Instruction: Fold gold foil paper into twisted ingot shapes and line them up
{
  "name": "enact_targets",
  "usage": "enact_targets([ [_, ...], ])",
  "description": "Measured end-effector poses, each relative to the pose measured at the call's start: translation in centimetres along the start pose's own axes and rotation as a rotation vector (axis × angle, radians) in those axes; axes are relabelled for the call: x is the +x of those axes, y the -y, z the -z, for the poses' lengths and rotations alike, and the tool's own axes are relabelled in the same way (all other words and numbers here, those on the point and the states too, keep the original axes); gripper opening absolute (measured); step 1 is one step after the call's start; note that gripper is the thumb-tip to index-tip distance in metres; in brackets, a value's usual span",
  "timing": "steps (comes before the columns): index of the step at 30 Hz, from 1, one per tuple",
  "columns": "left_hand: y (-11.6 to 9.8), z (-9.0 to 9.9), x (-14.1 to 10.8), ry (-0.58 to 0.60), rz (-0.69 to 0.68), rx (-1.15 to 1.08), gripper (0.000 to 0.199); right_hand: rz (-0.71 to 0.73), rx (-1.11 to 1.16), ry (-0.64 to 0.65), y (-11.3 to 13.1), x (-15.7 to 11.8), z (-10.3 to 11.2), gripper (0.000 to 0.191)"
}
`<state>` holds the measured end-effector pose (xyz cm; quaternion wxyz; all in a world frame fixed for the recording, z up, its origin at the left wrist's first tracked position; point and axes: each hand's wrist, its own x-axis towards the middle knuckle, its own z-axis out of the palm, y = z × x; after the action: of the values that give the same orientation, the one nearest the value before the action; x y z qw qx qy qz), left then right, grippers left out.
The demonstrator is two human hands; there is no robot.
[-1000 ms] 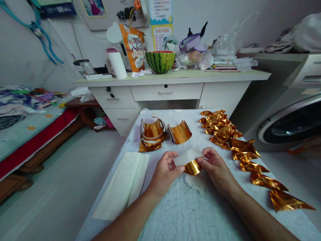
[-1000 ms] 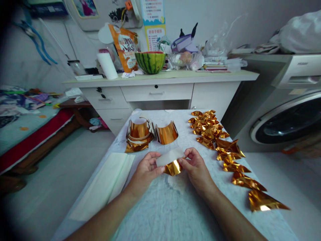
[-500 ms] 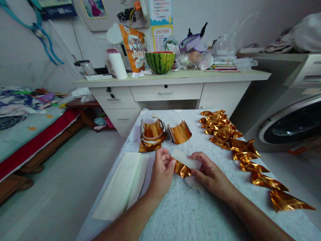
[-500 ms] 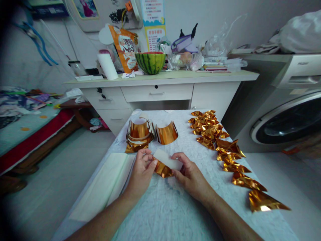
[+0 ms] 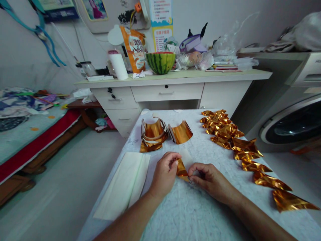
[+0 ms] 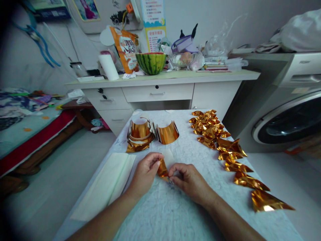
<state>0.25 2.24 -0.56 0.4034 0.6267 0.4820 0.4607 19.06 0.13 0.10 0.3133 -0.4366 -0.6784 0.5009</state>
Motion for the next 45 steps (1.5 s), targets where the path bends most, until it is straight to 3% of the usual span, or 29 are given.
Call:
enact_targets([
  [13,0.2,-0.1,0.0,0.029,0.079,-0.036,0.014,-0.006,0.027,-0.059,-0.3,0.0,-0.4,0.010],
  [17,-0.6,0.2,-0.1,0.062,0.079,-0.079,0.024,-0.022,0.053,-0.090,0.1,-0.2,-0.2,0.013],
  [22,-1.2,0.5,-0.3,0.222,0.059,-0.241,0.055,-0.017,0.054,-0.113,0.5,-0.3,0.1,0.027],
  [26,-0.6,0.3,-0.2,0.224,0.056,-0.251,0.051,0.018,0.026,-0.074,0.2,-0.3,0.1,0.039],
  [32,0.0,0.3,0.1,0.177,0.062,-0.118,0.040,0.151,-0.216,-0.106,-0.3,-0.3,0.2,0.035],
  [36,-0.1,0.2,0.2,0.159,-0.018,0.032,0.039,0.268,-0.499,-0.200,-0.3,-0.2,0.3,0.046],
  [39,-0.3,0.1,0.1,0.164,-0.081,0.128,0.038,0.291,-0.667,-0.218,-0.4,-0.1,0.1,0.051],
  [45,-0.3,-0.2,0.1,0.201,-0.141,0.246,0.041,0.339,-0.869,-0.286,-1.0,-0.1,-0.1,0.043],
])
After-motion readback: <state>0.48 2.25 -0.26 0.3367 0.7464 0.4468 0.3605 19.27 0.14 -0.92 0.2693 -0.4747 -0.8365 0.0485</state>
